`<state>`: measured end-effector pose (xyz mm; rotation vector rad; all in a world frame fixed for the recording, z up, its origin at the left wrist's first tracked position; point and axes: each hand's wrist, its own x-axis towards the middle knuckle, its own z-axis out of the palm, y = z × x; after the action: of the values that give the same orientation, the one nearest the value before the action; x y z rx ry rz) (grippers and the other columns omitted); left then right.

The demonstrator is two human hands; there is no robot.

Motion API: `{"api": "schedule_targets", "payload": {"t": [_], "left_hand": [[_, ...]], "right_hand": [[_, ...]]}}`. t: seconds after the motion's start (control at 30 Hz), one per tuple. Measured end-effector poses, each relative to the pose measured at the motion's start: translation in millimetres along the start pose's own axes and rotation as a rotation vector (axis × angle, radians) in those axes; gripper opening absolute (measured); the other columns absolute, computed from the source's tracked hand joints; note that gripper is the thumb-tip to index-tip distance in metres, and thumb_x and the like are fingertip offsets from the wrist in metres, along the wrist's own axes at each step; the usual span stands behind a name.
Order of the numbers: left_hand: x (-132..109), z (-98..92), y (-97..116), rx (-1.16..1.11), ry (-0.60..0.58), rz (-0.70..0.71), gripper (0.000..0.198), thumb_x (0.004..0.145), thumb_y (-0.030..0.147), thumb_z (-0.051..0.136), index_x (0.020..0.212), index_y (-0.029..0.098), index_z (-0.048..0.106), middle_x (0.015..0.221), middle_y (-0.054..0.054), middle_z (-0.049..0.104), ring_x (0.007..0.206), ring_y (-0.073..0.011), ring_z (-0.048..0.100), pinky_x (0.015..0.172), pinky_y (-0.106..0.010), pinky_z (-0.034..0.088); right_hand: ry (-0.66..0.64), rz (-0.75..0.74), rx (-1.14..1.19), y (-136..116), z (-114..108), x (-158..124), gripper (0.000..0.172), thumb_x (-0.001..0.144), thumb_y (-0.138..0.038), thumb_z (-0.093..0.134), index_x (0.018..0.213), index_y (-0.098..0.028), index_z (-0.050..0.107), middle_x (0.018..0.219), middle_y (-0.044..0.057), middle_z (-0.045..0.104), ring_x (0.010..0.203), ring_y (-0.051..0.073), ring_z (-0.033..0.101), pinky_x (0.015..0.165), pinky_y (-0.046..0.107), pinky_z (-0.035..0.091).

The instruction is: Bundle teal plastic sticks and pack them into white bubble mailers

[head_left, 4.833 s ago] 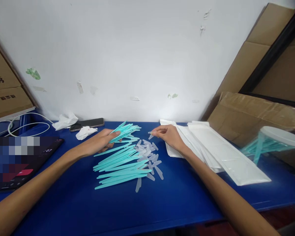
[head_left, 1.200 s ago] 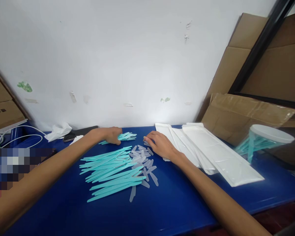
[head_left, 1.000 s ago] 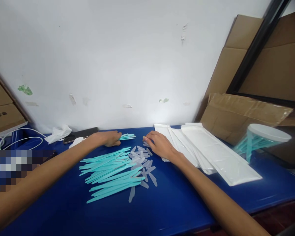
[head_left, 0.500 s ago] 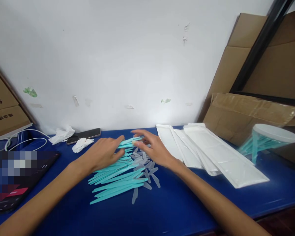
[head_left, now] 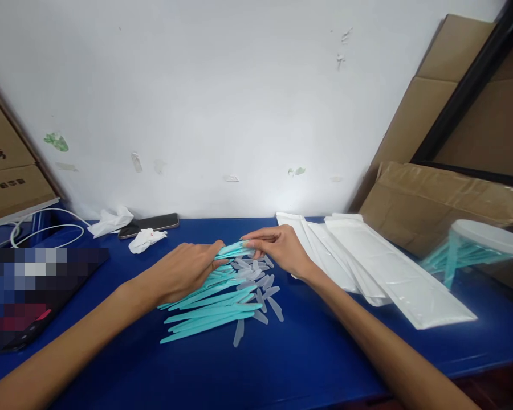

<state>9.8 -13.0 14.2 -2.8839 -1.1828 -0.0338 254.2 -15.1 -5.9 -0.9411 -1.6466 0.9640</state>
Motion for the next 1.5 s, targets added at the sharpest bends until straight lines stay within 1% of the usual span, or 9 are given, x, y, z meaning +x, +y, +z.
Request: {"api": "schedule_targets", "payload": {"t": [0.17, 0.27, 0.47, 0.63, 0.7, 0.8, 0.93, 1.2, 1.5], "left_hand": [[-1, -3.5, -15, 0.049, 0.026, -0.081, 0.028, 0.104, 0.042, 0.023, 0.098, 0.022, 0.042, 0.068, -0.002, 0.059, 0.059, -0.0238, 0.057, 0.052, -0.032, 0.029], [-1, -5.7, -20, 0.016, 0.064, -0.118, 0.031, 0.104, 0.042, 0.022, 0.098, 0.022, 0.044, 0.066, -0.001, 0.057, 0.059, -0.0232, 0.058, 0.054, -0.032, 0.032], [1, 2.4, -13, -0.051, 0.110, -0.072, 0.034, 0.104, 0.044, 0.026, 0.103, 0.021, 0.051, 0.079, -0.005, 0.065, 0.070, -0.0240, 0.063, 0.058, -0.031, 0.036], [3, 5.8, -11, -0.110, 0.141, -0.085, 0.041, 0.103, 0.050, 0.025, 0.097, 0.021, 0.054, 0.077, -0.003, 0.064, 0.067, -0.0220, 0.061, 0.060, -0.031, 0.037], [3, 5.5, -8, -0.147, 0.159, -0.095, 0.044, 0.103, 0.052, 0.025, 0.093, 0.022, 0.055, 0.072, -0.002, 0.062, 0.064, -0.0208, 0.059, 0.060, -0.030, 0.036], [3, 4.6, -4, -0.204, 0.177, -0.105, 0.047, 0.102, 0.055, 0.026, 0.089, 0.022, 0.056, 0.069, -0.001, 0.059, 0.062, -0.0195, 0.056, 0.060, -0.030, 0.035], [3, 3.5, -5, -0.291, 0.185, -0.108, 0.048, 0.102, 0.055, 0.027, 0.086, 0.022, 0.058, 0.069, 0.000, 0.059, 0.060, -0.0179, 0.053, 0.061, -0.028, 0.035], [6, 7.1, -18, -0.321, 0.213, -0.176, 0.046, 0.101, 0.054, 0.030, 0.085, 0.022, 0.059, 0.074, -0.001, 0.065, 0.063, -0.0179, 0.058, 0.061, -0.027, 0.038], [7, 11.1, -15, -0.350, 0.269, -0.185, 0.044, 0.099, 0.056, 0.034, 0.093, 0.022, 0.062, 0.076, -0.001, 0.065, 0.068, -0.0195, 0.060, 0.062, -0.027, 0.039]], "right_hand": [[0.163, -0.005, -0.089, 2, -35, 7, 0.031, 0.075, -0.046, 0.077, 0.086, -0.018, 0.080, 0.078, 0.007, 0.077, 0.059, 0.015, 0.067, 0.060, 0.029, 0.057], [0.147, 0.022, -0.130, 9, -48, 9, 0.036, 0.075, -0.050, 0.076, 0.087, -0.017, 0.079, 0.085, 0.009, 0.078, 0.066, 0.017, 0.069, 0.065, 0.030, 0.057], [-0.054, 0.033, -0.297, 26, -31, 6, 0.030, 0.075, -0.049, 0.077, 0.081, -0.020, 0.078, 0.082, 0.005, 0.077, 0.077, 0.020, 0.070, 0.069, 0.030, 0.052], [-0.010, -0.040, -0.225, 14, -20, 1, 0.038, 0.093, -0.053, 0.056, 0.100, -0.022, 0.076, 0.101, 0.006, 0.076, 0.092, 0.021, 0.069, 0.078, 0.031, 0.052], [-0.050, -0.053, -0.136, 8, -14, -1, 0.037, 0.092, -0.051, 0.058, 0.108, -0.022, 0.073, 0.103, 0.006, 0.075, 0.089, 0.020, 0.070, 0.077, 0.030, 0.053], [-0.110, -0.060, -0.125, 4, -5, -4, 0.032, 0.087, -0.049, 0.066, 0.096, -0.019, 0.075, 0.082, 0.004, 0.074, 0.071, 0.017, 0.068, 0.064, 0.027, 0.051], [-0.045, -0.041, -0.134, 7, -3, -2, 0.034, 0.086, -0.050, 0.066, 0.083, -0.018, 0.077, 0.070, 0.003, 0.072, 0.063, 0.016, 0.065, 0.058, 0.027, 0.050], [0.086, -0.001, -0.087, 7, -33, 5, 0.036, 0.079, -0.051, 0.072, 0.091, -0.018, 0.079, 0.076, 0.006, 0.074, 0.066, 0.016, 0.066, 0.063, 0.028, 0.054], [0.082, 0.023, -0.033, 4, -9, -1, 0.027, 0.075, -0.043, 0.079, 0.088, -0.019, 0.078, 0.074, 0.005, 0.076, 0.062, 0.016, 0.068, 0.059, 0.027, 0.052]]}}
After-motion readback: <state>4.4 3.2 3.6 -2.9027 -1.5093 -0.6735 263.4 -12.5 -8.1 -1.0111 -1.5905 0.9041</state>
